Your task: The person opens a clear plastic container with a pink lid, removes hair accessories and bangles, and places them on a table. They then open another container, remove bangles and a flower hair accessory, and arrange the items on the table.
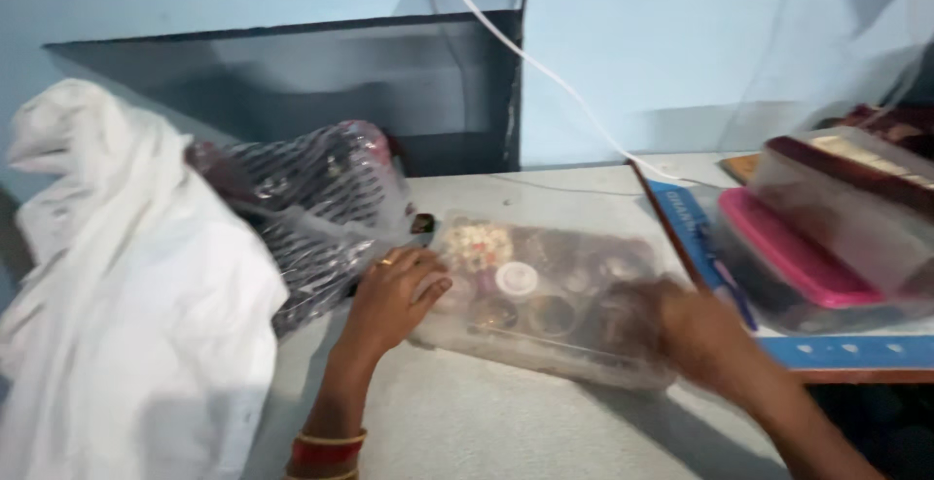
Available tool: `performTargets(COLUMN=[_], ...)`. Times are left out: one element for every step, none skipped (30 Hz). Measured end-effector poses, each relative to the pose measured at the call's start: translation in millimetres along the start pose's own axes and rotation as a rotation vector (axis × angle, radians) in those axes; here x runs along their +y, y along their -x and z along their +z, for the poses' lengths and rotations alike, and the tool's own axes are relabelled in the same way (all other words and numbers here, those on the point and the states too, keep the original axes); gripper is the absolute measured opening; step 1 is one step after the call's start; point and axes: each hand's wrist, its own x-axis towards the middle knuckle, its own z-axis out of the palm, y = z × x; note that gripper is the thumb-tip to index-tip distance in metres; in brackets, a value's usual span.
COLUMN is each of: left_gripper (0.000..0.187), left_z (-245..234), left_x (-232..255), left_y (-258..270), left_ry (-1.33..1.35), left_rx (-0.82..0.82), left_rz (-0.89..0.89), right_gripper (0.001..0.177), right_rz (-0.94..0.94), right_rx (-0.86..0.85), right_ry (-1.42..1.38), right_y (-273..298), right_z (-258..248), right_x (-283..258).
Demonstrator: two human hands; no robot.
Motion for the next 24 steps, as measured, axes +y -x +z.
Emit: performTargets(left_gripper=[0.034, 0.037, 0.040, 0.042, 0.043, 0.044, 0.045, 0.046, 0.046, 0.047, 0.048, 0.049, 0.051, 0.051, 0.051, 0.051, 0.054, 0.057, 0.061, 0.062, 0.064, 0.068, 0.070, 0.072], left_z=[-3.0, -5.6, -3.8, -3.6, -4.6, -6.7, -10.6, -15.3, -18.4, -20.3, -20.6, -18.9, -16.0, -9.5, -0.4, 10.5, 23.2, 36.9, 48.5, 57.4, 65.4, 71.5, 76.6, 79.9], left_x=[-4.1, -6.5, -3.9, -1.4, 1.3, 4.3, 6.1, 7.3, 8.6, 8.8, 7.3, 4.5, -0.2, -4.8, -9.1, -13.7, -18.5, -22.5, -26.9, -31.2, -33.9, -36.0, -36.6, -36.5], left_y=[1.2, 2.6, 3.8, 5.0, 4.0, 2.8, 0.5, -0.5, -1.4, -1.9, -2.3, -2.4, -0.3, 1.5, 5.0, 8.1, 8.5, 7.0, 6.9, 9.8, 11.6, 13.0, 13.5, 14.6], left_ry=[-0.001, 0.080, 0.170, 0.260, 0.226, 0.192, 0.157, 0.139, 0.125, 0.111, 0.135, 0.160, 0.183, 0.225, 0.263, 0.300, 0.480, 0.659, 0.838, 0.897, 0.958, 1.018, 0.995, 0.972], left_rx=[0.082, 0.022, -0.032, -0.085, -0.112, -0.138, -0.165, -0.193, -0.221, -0.250, -0.267, -0.284, -0.302, -0.214, -0.126, -0.037, 0.038, 0.115, 0.194, 0.140, 0.086, 0.031, 0.009, -0.013], left_rz=[0.062, -0.013, -0.091, -0.169, -0.192, -0.215, -0.229, -0.250, -0.272, -0.293, -0.338, -0.382, -0.432, -0.465, -0.503, -0.540, -0.557, -0.570, -0.576, -0.623, -0.669, -0.714, -0.725, -0.737], right_gripper=[0.062, 0.066, 0.070, 0.073, 0.072, 0.071, 0.070, 0.071, 0.071, 0.072, 0.072, 0.072, 0.072, 0.073, 0.074, 0.076, 0.078, 0.080, 0.079, 0.078, 0.074, 0.070, 0.070, 0.070], right_rz=[-0.106, -0.185, -0.262, -0.338, -0.358, -0.378, -0.392, -0.426, -0.459, -0.492, -0.503, -0.514, -0.529, -0.562, -0.600, -0.637, -0.638, -0.637, -0.649, -0.661, -0.687, -0.714, -0.717, -0.720], right_rx=[-0.142, -0.007, 0.128, 0.267, 0.221, 0.176, 0.136, 0.120, 0.102, 0.084, 0.044, 0.004, -0.038, 0.048, 0.133, 0.219, 0.122, 0.024, -0.039, -0.104, -0.135, -0.166, -0.157, -0.147], right_ry=[-0.027, 0.162, 0.355, 0.546, 0.569, 0.591, 0.614, 0.575, 0.537, 0.500, 0.547, 0.594, 0.638, 0.627, 0.611, 0.594, 0.626, 0.657, 0.669, 0.678, 0.669, 0.660, 0.673, 0.686], right_y=[15.0, 26.3, 37.5, 41.2, 42.2, 44.3, 45.0, 44.4, 43.9, 44.2, 44.2, 44.4, 43.9, 44.7, 46.4, 47.1, 46.4, 45.2, 45.1, 44.6, 45.3, 44.8, 43.7, 43.0], right_z=[9.0, 21.0, 32.9, 41.3, 44.9, 46.5, 47.4, 47.1, 45.2, 44.0, 44.0, 44.1, 44.9, 45.7, 47.4, 49.0, 50.5, 51.1, 51.2, 51.0, 49.0, 48.9, 48.5, 47.7], right_x=[-18.8, -37.2, -51.1, -57.1, -55.6, -51.2, -45.3, -38.1, -29.5, -22.5, -17.6, -13.4, -10.3, -7.0, -3.8, 1.0, 7.2, 15.4, 24.5, 33.3, 42.0, 46.6, 48.2, 46.6])
